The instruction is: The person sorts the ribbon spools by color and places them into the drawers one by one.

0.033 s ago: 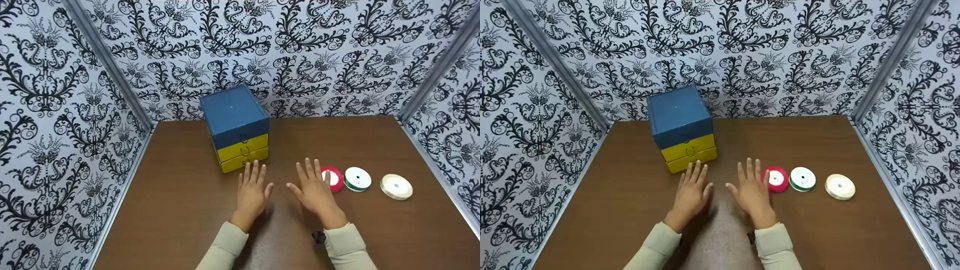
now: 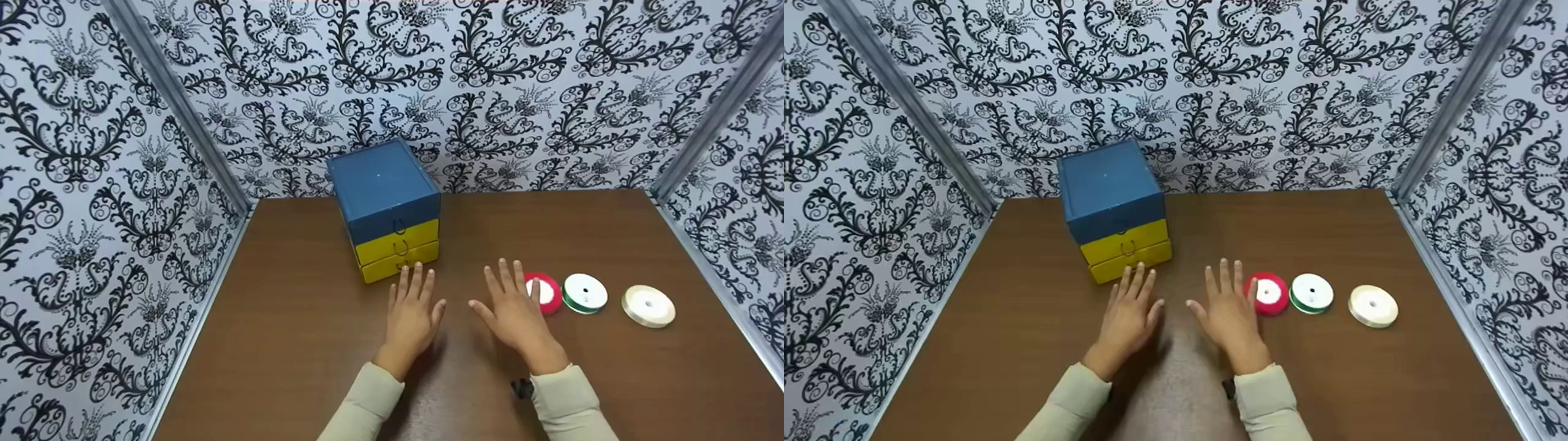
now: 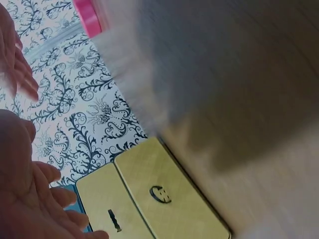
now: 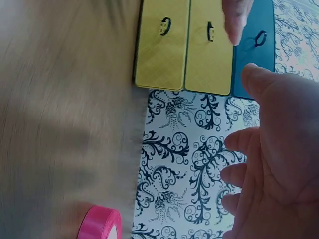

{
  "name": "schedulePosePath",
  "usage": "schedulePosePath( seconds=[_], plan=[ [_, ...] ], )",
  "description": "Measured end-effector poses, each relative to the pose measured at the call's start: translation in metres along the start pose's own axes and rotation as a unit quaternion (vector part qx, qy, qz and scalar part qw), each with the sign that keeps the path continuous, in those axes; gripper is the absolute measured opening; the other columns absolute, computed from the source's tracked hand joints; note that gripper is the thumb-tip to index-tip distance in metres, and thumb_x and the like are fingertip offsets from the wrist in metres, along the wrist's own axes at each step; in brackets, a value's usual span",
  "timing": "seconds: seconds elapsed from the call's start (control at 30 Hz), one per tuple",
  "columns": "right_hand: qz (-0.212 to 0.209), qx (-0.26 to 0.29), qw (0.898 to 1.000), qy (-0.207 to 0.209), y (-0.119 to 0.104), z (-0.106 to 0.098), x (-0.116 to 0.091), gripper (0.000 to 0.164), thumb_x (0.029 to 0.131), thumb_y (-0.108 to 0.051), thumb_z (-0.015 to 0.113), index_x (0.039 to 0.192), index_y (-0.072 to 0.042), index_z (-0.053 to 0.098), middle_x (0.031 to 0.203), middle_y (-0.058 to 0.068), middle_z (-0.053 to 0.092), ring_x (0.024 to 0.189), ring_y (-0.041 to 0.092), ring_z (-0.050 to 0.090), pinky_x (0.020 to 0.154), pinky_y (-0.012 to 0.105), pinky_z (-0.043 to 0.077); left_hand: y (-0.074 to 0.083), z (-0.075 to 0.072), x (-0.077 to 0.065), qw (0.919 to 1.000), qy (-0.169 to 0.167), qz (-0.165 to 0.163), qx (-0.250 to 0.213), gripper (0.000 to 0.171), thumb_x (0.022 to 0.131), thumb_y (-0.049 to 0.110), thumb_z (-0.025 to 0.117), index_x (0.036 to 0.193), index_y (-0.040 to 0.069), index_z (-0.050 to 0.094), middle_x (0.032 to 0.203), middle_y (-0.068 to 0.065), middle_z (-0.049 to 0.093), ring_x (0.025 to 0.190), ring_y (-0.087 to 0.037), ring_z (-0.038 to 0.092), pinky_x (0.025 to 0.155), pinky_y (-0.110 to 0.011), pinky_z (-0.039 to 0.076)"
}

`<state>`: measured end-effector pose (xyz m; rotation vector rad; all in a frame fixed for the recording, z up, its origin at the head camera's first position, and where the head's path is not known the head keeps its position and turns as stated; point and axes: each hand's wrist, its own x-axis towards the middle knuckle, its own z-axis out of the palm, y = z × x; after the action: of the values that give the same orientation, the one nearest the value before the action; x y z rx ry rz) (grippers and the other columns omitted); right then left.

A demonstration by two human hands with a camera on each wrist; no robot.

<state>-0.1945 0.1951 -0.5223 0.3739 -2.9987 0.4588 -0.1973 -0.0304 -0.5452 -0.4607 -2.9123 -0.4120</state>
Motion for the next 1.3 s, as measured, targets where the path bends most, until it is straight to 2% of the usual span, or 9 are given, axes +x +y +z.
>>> schedulePosePath(
  seconds=[0.2, 0.37, 0.53, 0.67, 0.8, 0.87, 0.97, 1.1, 1.3],
  plan=[
    [-0.023, 0.025, 0.999, -0.026, 0.01, -0.011, 0.008, 0.08, 0.096, -0.055, 0.056, 0.154, -0.004, 0.035, 0.161, 0.023, 0.017, 0.148, 0.045, 0.005, 0.113, 0.068, 0.003, -0.023, -0.027, -0.004, 0.99, -0.082, 0.023, -0.112, 0.065, 0.105, 0.053, 0.036, 0.157, 0.013, 0.031, 0.161, -0.011, 0.025, 0.149, -0.032, 0.017, 0.118, -0.053, 0.02],
    [-0.053, 0.192, 0.976, -0.083, 0.015, -0.032, 0.019, 0.07, 0.1, -0.046, 0.055, 0.152, -0.003, 0.037, 0.159, 0.023, 0.024, 0.146, 0.046, 0.016, 0.113, 0.066, 0.015, -0.077, -0.054, 0.002, 0.9321, -0.247, -0.062, -0.257, 0.071, 0.103, 0.061, 0.032, 0.15, 0.009, 0.044, 0.144, -0.019, 0.051, 0.131, -0.039, 0.047, 0.104, -0.061, 0.039],
    [-0.082, 0.36, 0.914, -0.169, 0.006, -0.048, 0.046, 0.055, 0.105, -0.039, 0.048, 0.148, -0.005, 0.044, 0.153, 0.019, 0.039, 0.141, 0.042, 0.032, 0.113, 0.061, 0.026, -0.164, -0.059, 0.036, 0.891, -0.277, -0.175, -0.315, 0.095, 0.088, 0.083, 0.032, 0.147, 0.01, 0.048, 0.131, -0.014, 0.059, 0.104, -0.032, 0.06, 0.085, -0.057, 0.051],
    [-0.101, 0.48, 0.832, -0.259, -0.003, -0.052, 0.077, 0.051, 0.108, -0.034, 0.041, 0.146, 0.001, 0.043, 0.148, 0.021, 0.044, 0.136, 0.04, 0.04, 0.113, 0.057, 0.029, -0.165, -0.113, 0.062, 0.875, -0.236, -0.231, -0.354, 0.099, 0.086, 0.086, 0.03, 0.133, 0.001, 0.053, 0.096, -0.014, 0.061, 0.075, -0.025, 0.054, 0.085, -0.047, 0.052],
    [-0.073, 0.535, 0.781, -0.313, -0.015, -0.046, 0.111, 0.054, 0.107, -0.038, 0.043, 0.146, 0.0, 0.043, 0.147, 0.019, 0.046, 0.135, 0.039, 0.044, 0.113, 0.054, 0.03, -0.13, -0.174, 0.086, 0.8072, -0.212, -0.298, -0.463, 0.09, 0.098, 0.067, 0.037, 0.151, -0.006, 0.028, 0.141, -0.034, 0.043, 0.126, -0.042, 0.049, 0.108, -0.053, 0.039],
    [-0.049, 0.551, 0.768, -0.324, -0.02, -0.043, 0.126, 0.056, 0.106, -0.038, 0.044, 0.147, 0.001, 0.041, 0.148, 0.02, 0.045, 0.135, 0.04, 0.042, 0.114, 0.053, 0.03, -0.123, -0.181, 0.102, 0.7685, -0.203, -0.325, -0.513, 0.088, 0.101, 0.06, 0.039, 0.158, 0.002, 0.006, 0.16, -0.029, 0.01, 0.144, -0.044, 0.023, 0.113, -0.051, 0.031],
    [-0.021, 0.583, 0.74, -0.334, -0.029, -0.036, 0.146, 0.058, 0.107, -0.036, 0.044, 0.148, 0.003, 0.037, 0.151, 0.023, 0.039, 0.136, 0.044, 0.039, 0.114, 0.053, 0.03, -0.119, -0.18, 0.122, 0.7266, -0.192, -0.363, -0.551, 0.086, 0.1, 0.06, 0.042, 0.16, 0.009, 0.009, 0.16, -0.025, 0.016, 0.142, -0.036, 0.031, 0.112, -0.043, 0.035],
    [0.003, 0.637, 0.69, -0.344, -0.046, -0.022, 0.163, 0.055, 0.107, -0.033, 0.044, 0.147, 0.004, 0.038, 0.153, 0.024, 0.035, 0.137, 0.045, 0.037, 0.114, 0.057, 0.027, -0.119, -0.172, 0.134, 0.7455, -0.18, -0.378, -0.519, 0.088, 0.096, 0.063, 0.048, 0.159, 0.009, 0.017, 0.155, -0.024, 0.028, 0.133, -0.033, 0.042, 0.106, -0.042, 0.043],
    [0.009, 0.668, 0.652, -0.359, -0.064, -0.011, 0.176, 0.051, 0.106, -0.032, 0.042, 0.144, 0.003, 0.042, 0.153, 0.02, 0.039, 0.137, 0.04, 0.04, 0.115, 0.061, 0.021, -0.113, -0.161, 0.137, 0.7797, -0.151, -0.382, -0.473, 0.079, 0.098, 0.051, 0.056, 0.151, -0.002, 0.03, 0.148, -0.02, 0.042, 0.131, -0.034, 0.048, 0.106, -0.043, 0.044]
  ],
)
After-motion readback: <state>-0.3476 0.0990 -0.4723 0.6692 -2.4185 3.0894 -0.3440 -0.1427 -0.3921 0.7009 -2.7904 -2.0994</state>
